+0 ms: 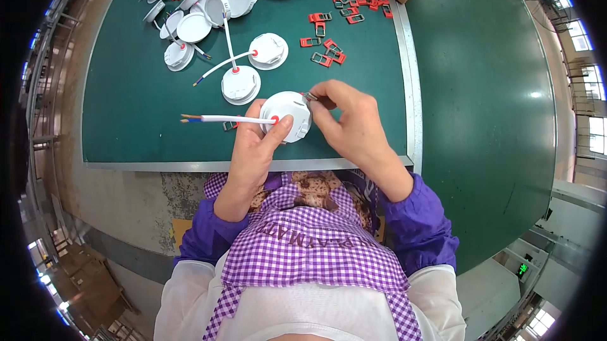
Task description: The person is seen attaching red clips to white circular lighting components.
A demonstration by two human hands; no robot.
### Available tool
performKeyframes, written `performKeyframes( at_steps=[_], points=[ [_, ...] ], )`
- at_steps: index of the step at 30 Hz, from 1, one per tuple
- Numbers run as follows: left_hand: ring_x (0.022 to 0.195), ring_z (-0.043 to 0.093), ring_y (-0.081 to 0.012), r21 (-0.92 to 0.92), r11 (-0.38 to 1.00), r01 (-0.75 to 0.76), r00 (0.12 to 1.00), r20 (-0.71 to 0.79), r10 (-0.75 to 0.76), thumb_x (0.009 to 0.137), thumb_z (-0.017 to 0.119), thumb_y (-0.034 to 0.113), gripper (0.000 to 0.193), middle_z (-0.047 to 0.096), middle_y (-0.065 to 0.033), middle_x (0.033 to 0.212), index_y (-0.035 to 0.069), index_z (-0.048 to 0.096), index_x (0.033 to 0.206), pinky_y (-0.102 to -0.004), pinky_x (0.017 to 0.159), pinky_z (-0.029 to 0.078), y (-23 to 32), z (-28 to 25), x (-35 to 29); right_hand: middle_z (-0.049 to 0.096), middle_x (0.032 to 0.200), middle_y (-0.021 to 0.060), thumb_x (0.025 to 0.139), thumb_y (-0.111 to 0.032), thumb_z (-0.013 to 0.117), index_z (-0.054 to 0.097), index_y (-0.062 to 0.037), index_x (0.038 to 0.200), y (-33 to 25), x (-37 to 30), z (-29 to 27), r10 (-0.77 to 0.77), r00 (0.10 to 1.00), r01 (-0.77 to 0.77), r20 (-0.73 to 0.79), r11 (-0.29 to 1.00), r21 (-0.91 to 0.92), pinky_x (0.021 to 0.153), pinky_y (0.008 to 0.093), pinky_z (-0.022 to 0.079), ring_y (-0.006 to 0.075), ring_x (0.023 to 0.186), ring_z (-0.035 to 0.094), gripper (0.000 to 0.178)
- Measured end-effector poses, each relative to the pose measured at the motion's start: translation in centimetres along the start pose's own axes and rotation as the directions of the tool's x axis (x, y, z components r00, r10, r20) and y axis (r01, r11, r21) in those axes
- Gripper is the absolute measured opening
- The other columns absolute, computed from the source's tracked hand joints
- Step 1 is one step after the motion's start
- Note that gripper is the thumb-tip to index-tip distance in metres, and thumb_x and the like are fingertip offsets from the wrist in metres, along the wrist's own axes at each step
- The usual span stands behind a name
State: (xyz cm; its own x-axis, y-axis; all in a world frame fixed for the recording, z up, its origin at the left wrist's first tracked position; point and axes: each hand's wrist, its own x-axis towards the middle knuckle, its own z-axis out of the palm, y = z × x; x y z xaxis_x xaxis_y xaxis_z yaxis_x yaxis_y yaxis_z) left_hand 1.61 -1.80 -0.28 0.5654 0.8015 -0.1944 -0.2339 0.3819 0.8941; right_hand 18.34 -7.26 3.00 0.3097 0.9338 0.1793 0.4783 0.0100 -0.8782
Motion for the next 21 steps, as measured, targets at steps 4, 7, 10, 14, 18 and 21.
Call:
performKeyframes(
  at_steps=[4, 7, 10, 14, 18, 21],
  points=[
    [0.087, 0.062, -0.0082, 0.099, 0.995, -0.020, 0.999, 0.036, 0.016, 0.092, 0.069, 0.012, 0.029, 0.064, -0.0066, 0.097, -0.001, 0.054, 0.113, -0.0234, 0.075, 0.052, -0.7, 0.1, 0.3, 0.070, 0.085, 0.0136, 0.083, -0.004, 0.067, 0.065, 0.0032, 0.096, -0.1, -0.7, -0.1, -0.013, 1.000, 0.011, -0.023, 0.996, -0.085, 0.068, 0.0309, 0.053, 0.0189, 0.077, 0.069, 0.015],
    [0.084, 0.063, -0.0081, 0.122, 0.988, -0.091, 0.996, 0.011, 0.090, 0.092, 0.068, 0.013, 0.028, 0.064, -0.0063, 0.096, 0.000, 0.054, 0.113, -0.0230, 0.071, 0.053, -0.6, 0.5, 0.2, 0.071, 0.085, 0.0122, 0.084, -0.004, 0.068, 0.066, 0.0027, 0.096, 0.0, -0.8, -0.1, 0.104, 0.995, -0.104, -0.007, 0.995, 0.005, 0.070, 0.0304, 0.053, 0.0168, 0.078, 0.069, 0.014],
    [0.082, 0.065, -0.0087, 0.174, 0.985, -0.011, 1.000, 0.017, 0.008, 0.092, 0.067, 0.013, 0.027, 0.065, -0.0070, 0.098, 0.001, 0.055, 0.113, -0.0235, 0.067, 0.055, 0.0, 0.6, 0.0, 0.071, 0.086, 0.0102, 0.085, -0.004, 0.069, 0.066, 0.0023, 0.096, 0.7, -0.8, -0.1, 0.190, 0.982, -0.191, 0.019, 0.975, 0.112, 0.071, 0.0298, 0.053, 0.0146, 0.080, 0.068, 0.013],
    [0.083, 0.066, -0.0099, 0.139, 0.990, 0.002, 1.000, 0.005, -0.003, 0.093, 0.067, 0.014, 0.028, 0.066, -0.0070, 0.098, 0.001, 0.055, 0.115, -0.0237, 0.064, 0.056, 0.3, 0.7, 0.1, 0.072, 0.087, 0.0100, 0.085, -0.004, 0.071, 0.067, 0.0021, 0.099, 1.0, -1.0, -0.1, 0.134, 0.986, -0.125, -0.099, 0.988, 0.095, 0.072, 0.0296, 0.053, 0.0153, 0.081, 0.069, 0.016],
    [0.081, 0.066, -0.0092, 0.184, 0.983, -0.006, 1.000, -0.015, 0.008, 0.093, 0.066, 0.013, 0.028, 0.067, -0.0060, 0.094, 0.001, 0.055, 0.115, -0.0232, 0.063, 0.055, 0.2, 0.6, 0.2, 0.071, 0.089, 0.0117, 0.085, -0.002, 0.070, 0.068, 0.0013, 0.101, 0.1, -1.4, 0.1, -0.063, 0.993, 0.054, -0.097, 0.994, -0.095, 0.070, 0.0306, 0.054, 0.0200, 0.079, 0.070, 0.016],
    [0.079, 0.064, -0.0085, 0.181, 0.981, -0.071, 0.997, -0.020, 0.076, 0.093, 0.066, 0.013, 0.026, 0.066, -0.0057, 0.092, 0.001, 0.056, 0.113, -0.0228, 0.063, 0.053, -0.2, 0.6, 0.2, 0.070, 0.090, 0.0136, 0.084, -0.001, 0.069, 0.068, 0.0007, 0.100, 0.2, -1.6, 0.5, -0.133, 0.986, 0.115, -0.106, 0.981, -0.155, 0.069, 0.0318, 0.054, 0.0254, 0.078, 0.070, 0.016]
  ],
)
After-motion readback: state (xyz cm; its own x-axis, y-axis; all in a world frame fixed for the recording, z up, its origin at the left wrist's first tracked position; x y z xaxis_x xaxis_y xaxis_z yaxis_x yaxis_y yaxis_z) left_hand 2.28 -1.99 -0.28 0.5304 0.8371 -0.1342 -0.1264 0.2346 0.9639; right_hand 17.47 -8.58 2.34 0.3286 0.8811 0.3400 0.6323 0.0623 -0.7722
